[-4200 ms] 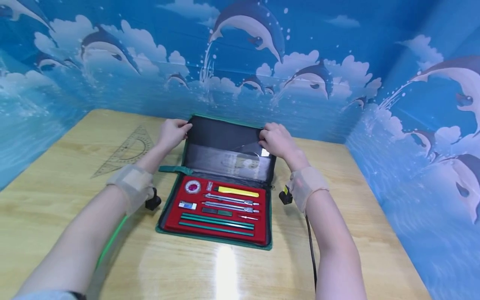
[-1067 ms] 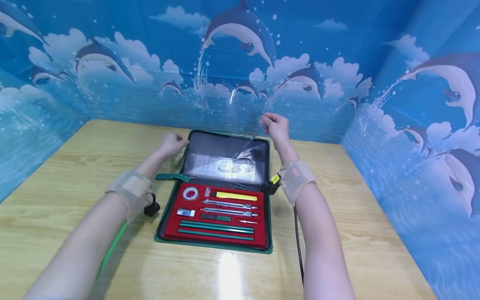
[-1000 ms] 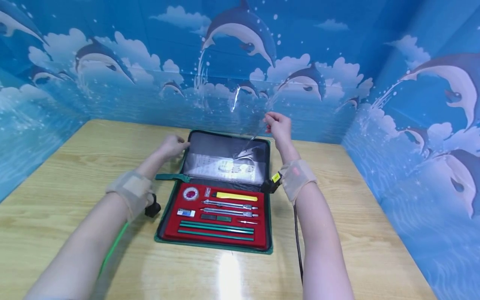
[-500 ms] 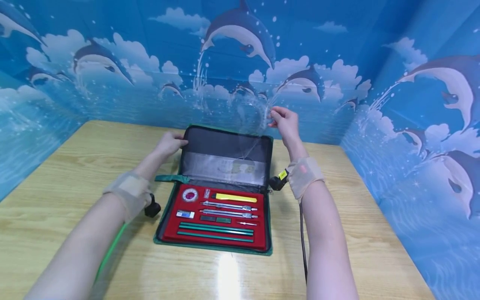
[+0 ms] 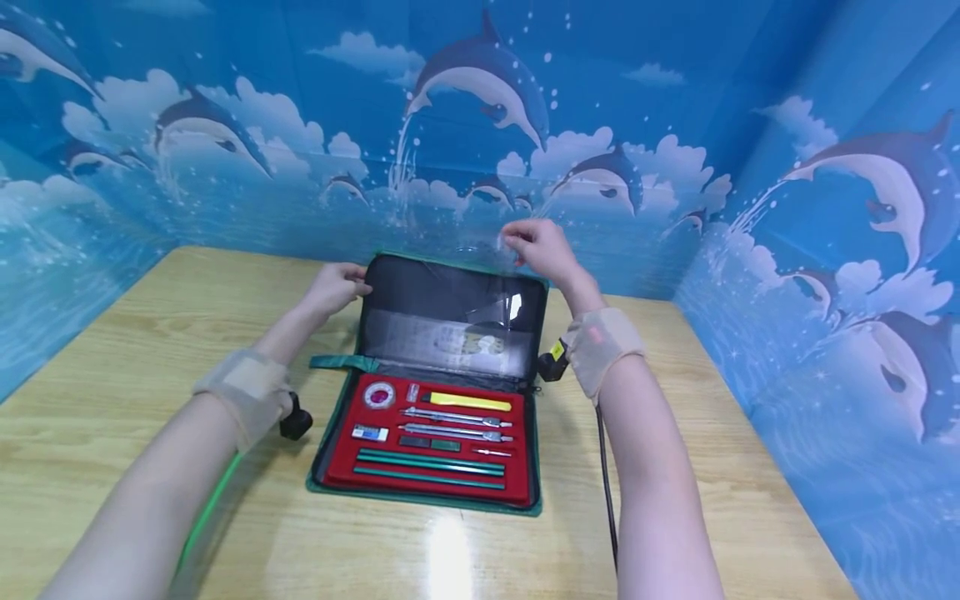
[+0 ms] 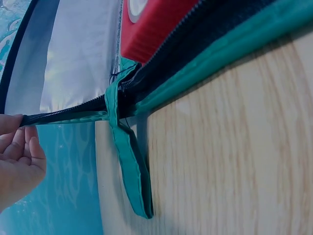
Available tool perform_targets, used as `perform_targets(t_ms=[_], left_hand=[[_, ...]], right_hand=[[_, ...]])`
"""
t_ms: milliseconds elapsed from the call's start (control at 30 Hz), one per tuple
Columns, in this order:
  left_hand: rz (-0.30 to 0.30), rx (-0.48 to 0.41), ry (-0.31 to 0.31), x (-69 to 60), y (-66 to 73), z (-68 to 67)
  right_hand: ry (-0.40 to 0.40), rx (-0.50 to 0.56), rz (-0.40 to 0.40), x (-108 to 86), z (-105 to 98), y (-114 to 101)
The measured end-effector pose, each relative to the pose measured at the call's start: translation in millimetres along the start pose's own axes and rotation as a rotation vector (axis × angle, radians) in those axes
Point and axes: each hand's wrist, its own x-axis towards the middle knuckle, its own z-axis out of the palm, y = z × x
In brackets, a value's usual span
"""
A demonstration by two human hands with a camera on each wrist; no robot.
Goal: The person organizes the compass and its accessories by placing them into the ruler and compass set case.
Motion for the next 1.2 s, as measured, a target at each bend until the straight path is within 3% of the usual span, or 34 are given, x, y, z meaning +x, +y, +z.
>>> perform_targets(t_ms=[233,467,667,833,1067,1200], left_hand=[[0.014,0.02,-0.03,-4.3,2.2,-0.8],[0.049,0.043,-0.033,-6.0,3.4,-0.7],[0.071,0.066,-0.022,-5.6,3.5,-1.0],[0.078,0.078,-0.009,-7.9,3.6,-2.0],[0.103,0.096,0.006,-10.4,1.5,-2.9],[0.103,0.083,0.011,-11.7,2.0,-4.7]], right_hand=[[-0.089,-0.143,-0.085,15.2,10,-23],[-0.177,-0.238,-0.117,21.7,15,-36],[-0.153,-0.228,-0.133,22.7,15,-41],[-0.178,-0.211,-0.137,22.6,15,-42],[-0.08,-0.204,-0.232,21.3,8,-45],[-0.07,-0.242,-0.243,21.2,3,-43]])
